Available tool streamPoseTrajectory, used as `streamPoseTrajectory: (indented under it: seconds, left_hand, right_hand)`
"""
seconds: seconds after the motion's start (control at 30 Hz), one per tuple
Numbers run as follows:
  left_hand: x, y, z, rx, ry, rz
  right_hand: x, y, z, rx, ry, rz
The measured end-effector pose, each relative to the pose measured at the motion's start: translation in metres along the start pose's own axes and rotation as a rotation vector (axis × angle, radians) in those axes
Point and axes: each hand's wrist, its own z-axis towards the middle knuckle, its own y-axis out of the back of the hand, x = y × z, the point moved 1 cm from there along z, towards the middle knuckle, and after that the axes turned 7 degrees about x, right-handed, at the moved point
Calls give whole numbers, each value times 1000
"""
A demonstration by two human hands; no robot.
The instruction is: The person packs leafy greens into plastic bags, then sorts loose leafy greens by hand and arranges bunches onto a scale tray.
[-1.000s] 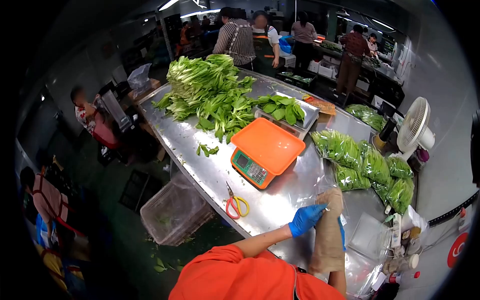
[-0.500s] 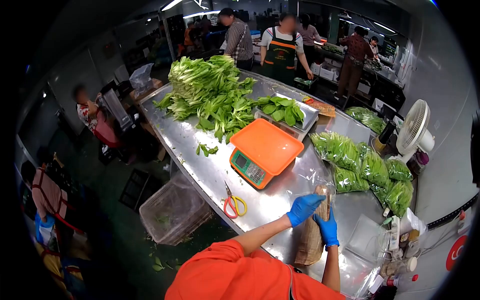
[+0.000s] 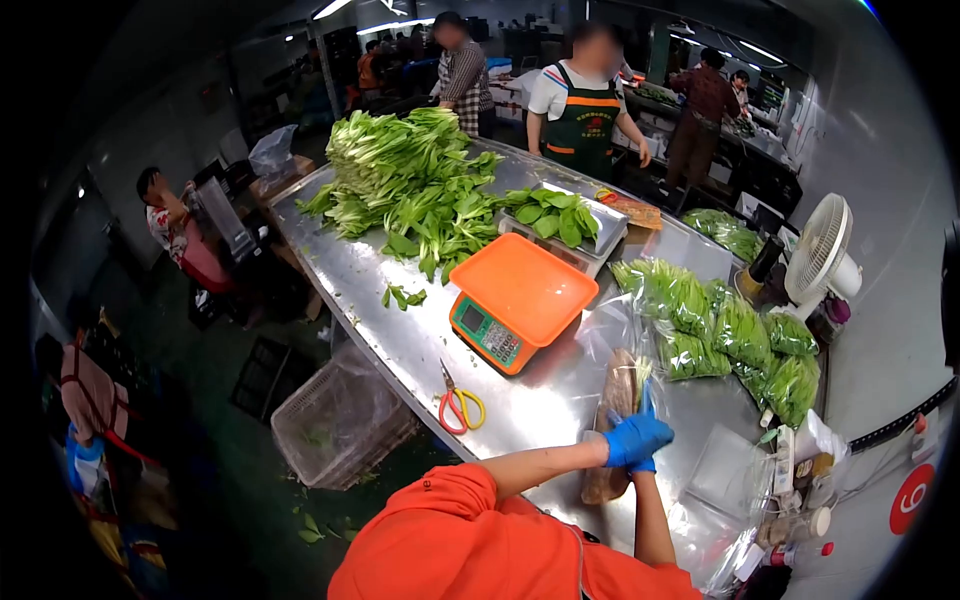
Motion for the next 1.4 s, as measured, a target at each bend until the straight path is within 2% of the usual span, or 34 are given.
streamPoseTrajectory:
  seconds: [0.07,0.13,0.17,0.2,0.27,0.3,0.33,0.37,0.4,0.43,0.47,0.53,0.57,0.6,0.63,0.67,0.73,0.77,0.8,0.83,0.87,0.93,1.0,1.07,1.13,1.17,1.23,1.27,1.33,1.37,1.4]
  left_hand:
    - [-9,0,-6,157,-148,66]
    - [-4,23,-10,-224,-29,-145]
    - [1,37,-13,-84,72,-14]
    - [3,43,-24,-78,68,-15]
    - [4,50,-46,-451,203,212]
    - [12,36,-54,-448,202,213]
    - [31,9,-67,-397,315,-1]
    - [50,-17,-78,-341,426,-216]
    - [61,-32,-82,42,726,-587]
    - [63,-46,-84,-15,715,-623]
    - [66,-55,-88,15,697,-595]
    - [71,-78,-101,65,644,-557]
    - [71,-84,-110,75,615,-547]
    - [68,-83,-117,289,541,-526]
    - [62,-75,-123,493,471,-495]
    - [45,-57,-123,597,395,-420]
    - [32,-37,-123,580,604,-701]
    - [43,-42,-122,438,705,-865]
    - [54,-51,-124,289,813,-1025]
    - [55,-50,-117,325,827,-797]
    - [46,-52,-112,215,477,-421]
    - [21,-50,-105,491,361,-438]
    - [12,-51,-110,558,214,-360]
    - [19,-40,-118,568,387,-509]
    - [38,-40,-120,336,783,-858]
    - [29,-46,-130,348,814,-870]
    - [11,-57,-132,476,108,-400]
    - [-15,-25,-119,689,572,-752]
    - [-15,12,-105,676,575,-244]
    - [-25,27,-99,665,582,-232]
    - [-35,47,-92,364,482,-199]
  right_hand:
    - [9,5,-3,-98,47,133]
    - [19,13,1,-194,120,279]
    - [23,20,0,-231,142,326]
    - [25,27,-2,-258,157,364]
    - [32,41,-8,-286,122,384]
    - [41,48,-13,-303,76,323]
    - [41,47,-14,-302,74,327]
    - [40,44,-15,-200,87,500]
    - [39,42,-17,-99,98,672]
    - [35,33,-14,-113,105,551]
    - [28,25,-11,-135,102,428]
    - [30,25,-7,-68,65,461]
    - [23,22,-6,-101,38,372]
    - [19,21,-3,-128,10,286]
    - [21,27,0,-64,-67,341]
    - [17,28,3,-197,73,266]
    - [25,32,1,-206,-68,244]
    - [33,37,0,-212,-72,213]
    - [29,34,2,-259,37,140]
    - [31,28,5,-211,36,157]
    - [33,19,7,-155,26,177]
    - [55,26,10,-49,5,79]
    - [43,7,28,-82,-36,-169]
    - [48,13,24,-135,0,-66]
    - [48,3,33,-257,47,-119]
    - [56,4,34,-200,21,-91]
    - [63,2,39,-60,-56,-51]
    - [57,-7,38,-48,-55,-49]
    - [48,-17,50,-91,-22,-100]
    - [53,-12,49,-77,-39,-157]
    - [43,-22,51,-48,-46,-139]
